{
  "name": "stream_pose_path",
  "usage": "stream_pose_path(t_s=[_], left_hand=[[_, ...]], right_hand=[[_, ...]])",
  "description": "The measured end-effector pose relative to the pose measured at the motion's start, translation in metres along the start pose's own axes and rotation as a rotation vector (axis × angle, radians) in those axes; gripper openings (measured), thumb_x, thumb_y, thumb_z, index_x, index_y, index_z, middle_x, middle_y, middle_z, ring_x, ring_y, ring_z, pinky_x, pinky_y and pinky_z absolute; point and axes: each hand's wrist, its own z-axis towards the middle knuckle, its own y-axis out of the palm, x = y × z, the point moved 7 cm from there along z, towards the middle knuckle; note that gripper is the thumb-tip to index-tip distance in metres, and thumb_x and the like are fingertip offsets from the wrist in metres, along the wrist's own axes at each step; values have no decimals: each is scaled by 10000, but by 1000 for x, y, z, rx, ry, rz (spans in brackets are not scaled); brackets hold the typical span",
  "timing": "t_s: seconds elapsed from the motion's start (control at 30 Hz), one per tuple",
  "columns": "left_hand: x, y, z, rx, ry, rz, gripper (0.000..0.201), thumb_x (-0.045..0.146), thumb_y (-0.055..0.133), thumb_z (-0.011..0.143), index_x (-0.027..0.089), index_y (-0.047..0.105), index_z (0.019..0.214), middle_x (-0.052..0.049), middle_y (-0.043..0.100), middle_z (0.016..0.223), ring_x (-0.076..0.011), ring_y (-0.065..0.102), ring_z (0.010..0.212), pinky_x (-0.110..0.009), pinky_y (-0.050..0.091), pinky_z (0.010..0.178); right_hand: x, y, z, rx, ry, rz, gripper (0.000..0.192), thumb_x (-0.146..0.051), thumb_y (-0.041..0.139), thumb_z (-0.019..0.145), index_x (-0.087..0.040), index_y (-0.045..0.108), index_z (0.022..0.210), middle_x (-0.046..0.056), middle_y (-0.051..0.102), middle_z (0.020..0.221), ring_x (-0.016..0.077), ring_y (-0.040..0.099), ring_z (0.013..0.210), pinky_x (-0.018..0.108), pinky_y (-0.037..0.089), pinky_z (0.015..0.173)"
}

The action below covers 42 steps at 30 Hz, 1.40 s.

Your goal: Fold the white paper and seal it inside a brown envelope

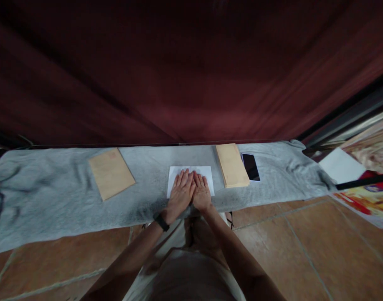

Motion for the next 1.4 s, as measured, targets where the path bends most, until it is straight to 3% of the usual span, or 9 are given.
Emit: stream_pose_path(t_s=[0.1,0.23,0.5,0.97,1.17,1.4], left_hand=[[9,21,11,-60,30,-47,587,390,329,1056,134,382,1581,-128,399,1638,-277,290,1551,-520,261,1261],[6,32,13,-99,91,-36,610,433,327,1060,139,366,1593,-103,345,1666,-254,251,1566,-496,191,1290],[-9,29,12,-92,69,49,600,379,338,1052,105,372,1585,-128,344,1661,-260,228,1573,-493,163,1292],[-36,13,-3,-124,-75,69,600,364,372,1028,122,396,1577,-152,305,1669,-309,226,1570,-550,97,1282],[-30,15,0,-146,-68,74,611,324,365,1010,78,392,1569,-190,316,1657,-308,230,1569,-553,87,1280],[-32,19,0,-141,-91,-8,626,283,381,976,125,381,1582,-161,346,1655,-305,205,1577,-556,62,1280]], right_hand=[[4,2,-3,-24,3,-26,612,-230,471,999,-126,361,1592,146,357,1645,297,317,1527,504,205,1266],[14,0,-7,27,35,-35,575,-192,413,1010,-131,388,1581,126,363,1646,276,305,1530,489,215,1265],[31,-9,-20,152,69,23,523,-286,350,1073,-114,413,1563,159,394,1623,276,342,1514,496,285,1231],[53,-19,-45,191,103,12,528,-293,332,1088,-38,409,1545,217,438,1581,296,395,1491,506,321,1215],[38,-26,-9,181,90,104,510,-287,308,1090,-72,434,1535,171,414,1609,262,345,1520,485,305,1235],[6,-5,38,41,-6,136,503,-272,320,1080,-97,468,1527,162,433,1599,260,364,1507,480,293,1237]])
